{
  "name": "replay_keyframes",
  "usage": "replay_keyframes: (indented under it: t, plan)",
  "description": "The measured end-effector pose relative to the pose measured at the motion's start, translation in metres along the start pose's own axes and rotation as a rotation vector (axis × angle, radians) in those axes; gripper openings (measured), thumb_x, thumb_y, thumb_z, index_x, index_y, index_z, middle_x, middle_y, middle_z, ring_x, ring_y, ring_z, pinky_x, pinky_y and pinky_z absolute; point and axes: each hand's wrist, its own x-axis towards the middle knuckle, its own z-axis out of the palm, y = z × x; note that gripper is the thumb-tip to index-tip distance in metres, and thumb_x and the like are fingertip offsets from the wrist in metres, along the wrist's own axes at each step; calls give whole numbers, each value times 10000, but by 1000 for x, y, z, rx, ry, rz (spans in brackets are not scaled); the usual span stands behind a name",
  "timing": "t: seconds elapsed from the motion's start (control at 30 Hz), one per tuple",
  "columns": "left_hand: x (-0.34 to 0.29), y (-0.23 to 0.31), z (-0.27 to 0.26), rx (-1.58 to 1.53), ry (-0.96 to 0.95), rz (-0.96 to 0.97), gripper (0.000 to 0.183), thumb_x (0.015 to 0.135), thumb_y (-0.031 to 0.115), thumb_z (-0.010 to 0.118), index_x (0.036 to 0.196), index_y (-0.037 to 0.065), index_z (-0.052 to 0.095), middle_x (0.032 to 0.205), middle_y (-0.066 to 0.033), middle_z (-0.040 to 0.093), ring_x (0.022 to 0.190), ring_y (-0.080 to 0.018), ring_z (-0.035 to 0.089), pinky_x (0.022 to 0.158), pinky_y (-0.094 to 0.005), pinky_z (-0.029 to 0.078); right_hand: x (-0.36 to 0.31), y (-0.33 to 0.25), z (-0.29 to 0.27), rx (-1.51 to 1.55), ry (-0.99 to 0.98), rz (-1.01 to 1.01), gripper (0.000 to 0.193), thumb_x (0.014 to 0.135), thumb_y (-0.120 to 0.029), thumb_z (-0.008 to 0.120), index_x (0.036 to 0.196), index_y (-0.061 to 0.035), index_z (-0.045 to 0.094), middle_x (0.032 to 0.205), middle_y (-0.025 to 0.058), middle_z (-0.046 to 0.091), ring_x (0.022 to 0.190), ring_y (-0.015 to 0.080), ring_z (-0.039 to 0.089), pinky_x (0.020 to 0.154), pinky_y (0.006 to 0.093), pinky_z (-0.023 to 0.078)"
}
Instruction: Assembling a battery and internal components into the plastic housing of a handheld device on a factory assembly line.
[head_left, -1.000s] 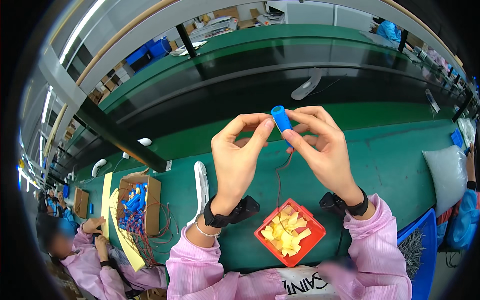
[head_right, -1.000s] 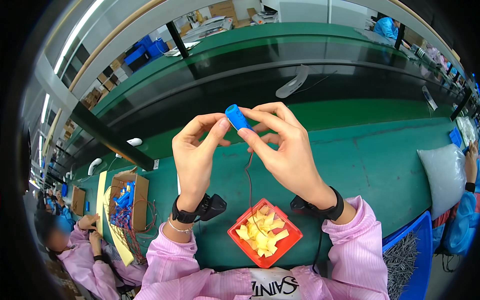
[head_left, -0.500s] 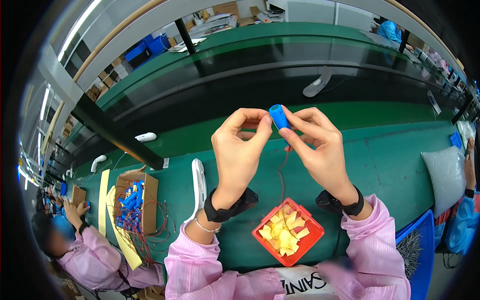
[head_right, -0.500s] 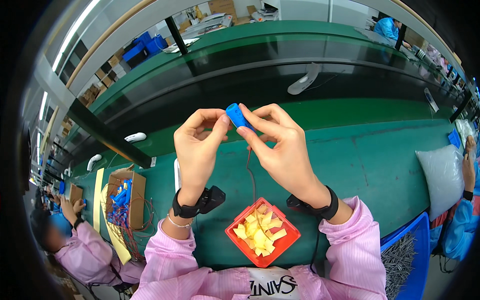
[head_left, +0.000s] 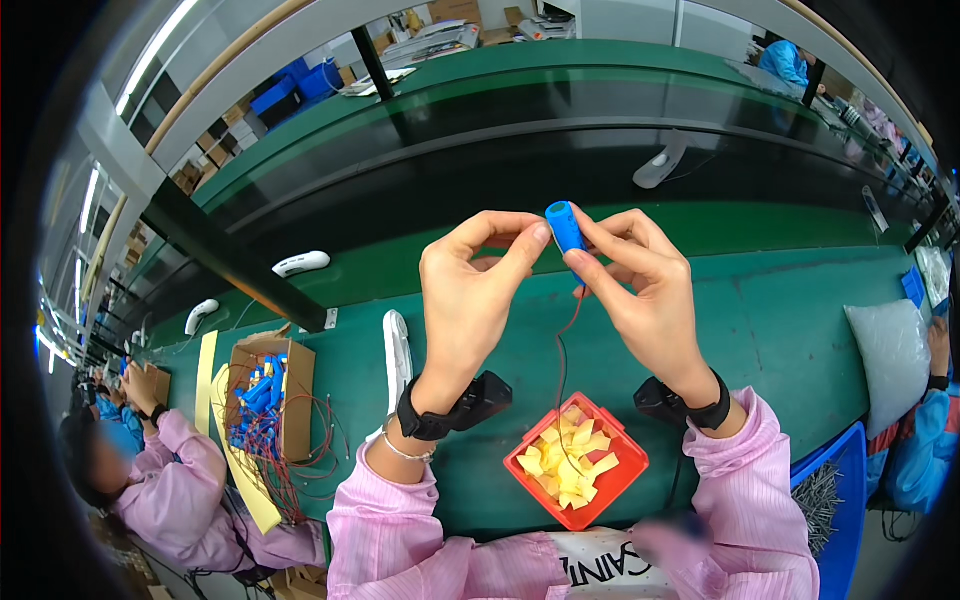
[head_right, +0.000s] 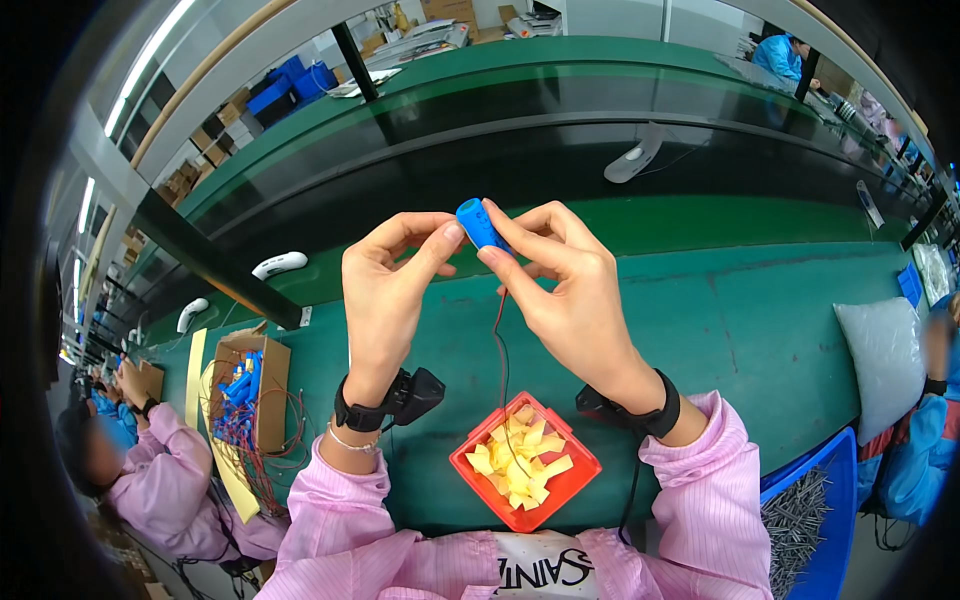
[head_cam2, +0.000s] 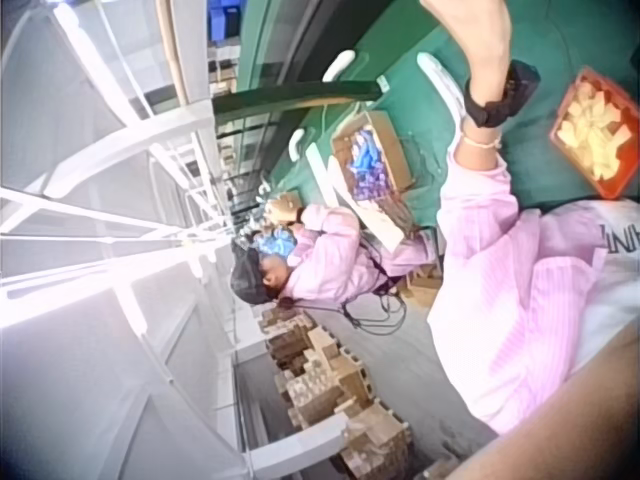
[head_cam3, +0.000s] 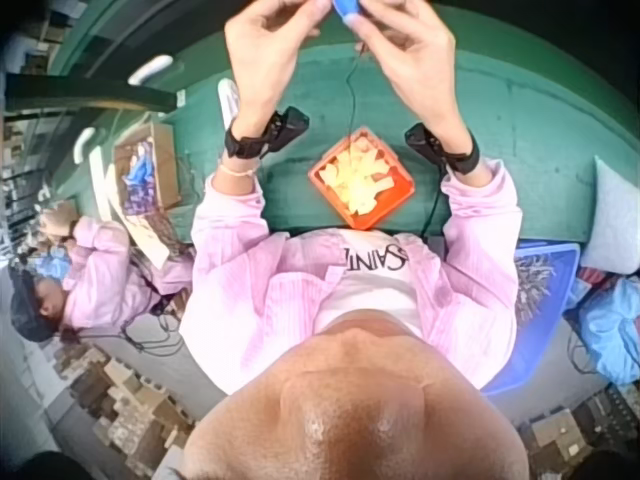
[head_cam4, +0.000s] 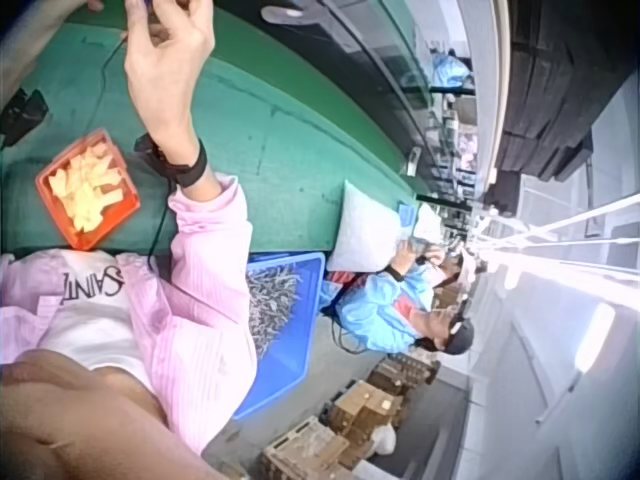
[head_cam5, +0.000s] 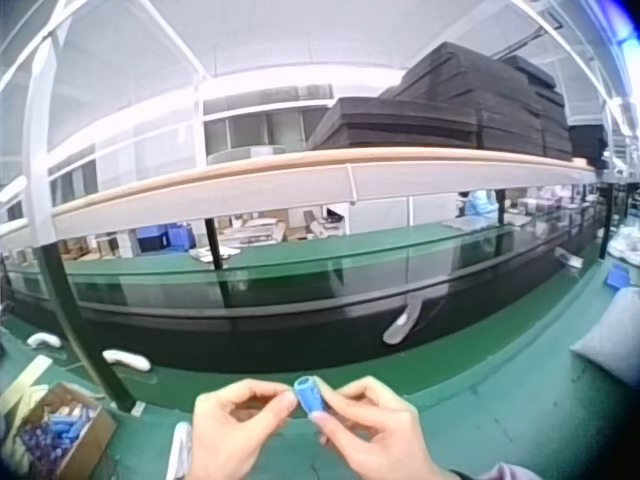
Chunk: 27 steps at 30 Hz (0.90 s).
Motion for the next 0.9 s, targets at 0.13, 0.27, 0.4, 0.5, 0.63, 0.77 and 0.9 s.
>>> replay_keyframes:
  t: [0.13,0.27,0.4,0.5,0.63,0.77,0.9]
  plan:
    - [2,-6,1,54,18,6,151,868,105,688,933,-32,695,821,-57,684,742,-93,636,641,-222,506,-4,1,6,-142,25,-77,377,862,17,679,1231,-53,657,923,60,577,724,105,595,591,247,534]
    - [3,-9,3,86,41,62,145,854,97,680,916,-33,675,814,-61,676,773,-107,646,667,-230,519,-5,0,9,-94,22,-58,381,865,21,671,1240,-37,644,917,67,569,759,110,600,628,249,560]
    - [3,-7,3,0,23,38,141,879,89,666,938,-38,677,828,-62,678,818,-117,656,730,-261,542,-1,2,6,235,-14,100,363,886,12,654,1248,1,624,980,81,560,842,128,617,675,256,590]
    - [0,1,2,-64,15,15,144,890,87,671,954,-41,685,857,-71,691,820,-125,666,765,-278,550,4,3,-2,294,-54,133,354,900,4,644,1253,19,612,1032,89,550,885,140,624,679,260,597]
    - [-1,1,-1,30,18,68,158,881,96,698,962,-39,701,872,-84,707,808,-128,675,770,-274,548,4,4,0,266,-46,107,352,901,-1,645,1251,10,618,1023,76,554,885,127,619,665,253,594]
    - [-2,3,-3,52,37,78,155,871,101,712,943,-35,714,847,-84,714,799,-128,680,763,-263,542,3,3,0,167,-44,59,352,891,0,655,1241,-20,637,982,57,560,850,107,606,654,237,582]
    - [-3,0,-6,21,15,57,162,870,98,716,954,-41,712,859,-81,711,802,-120,670,762,-251,533,2,3,1,107,-42,28,358,881,6,661,1236,-42,648,948,56,565,804,99,597,641,230,573]
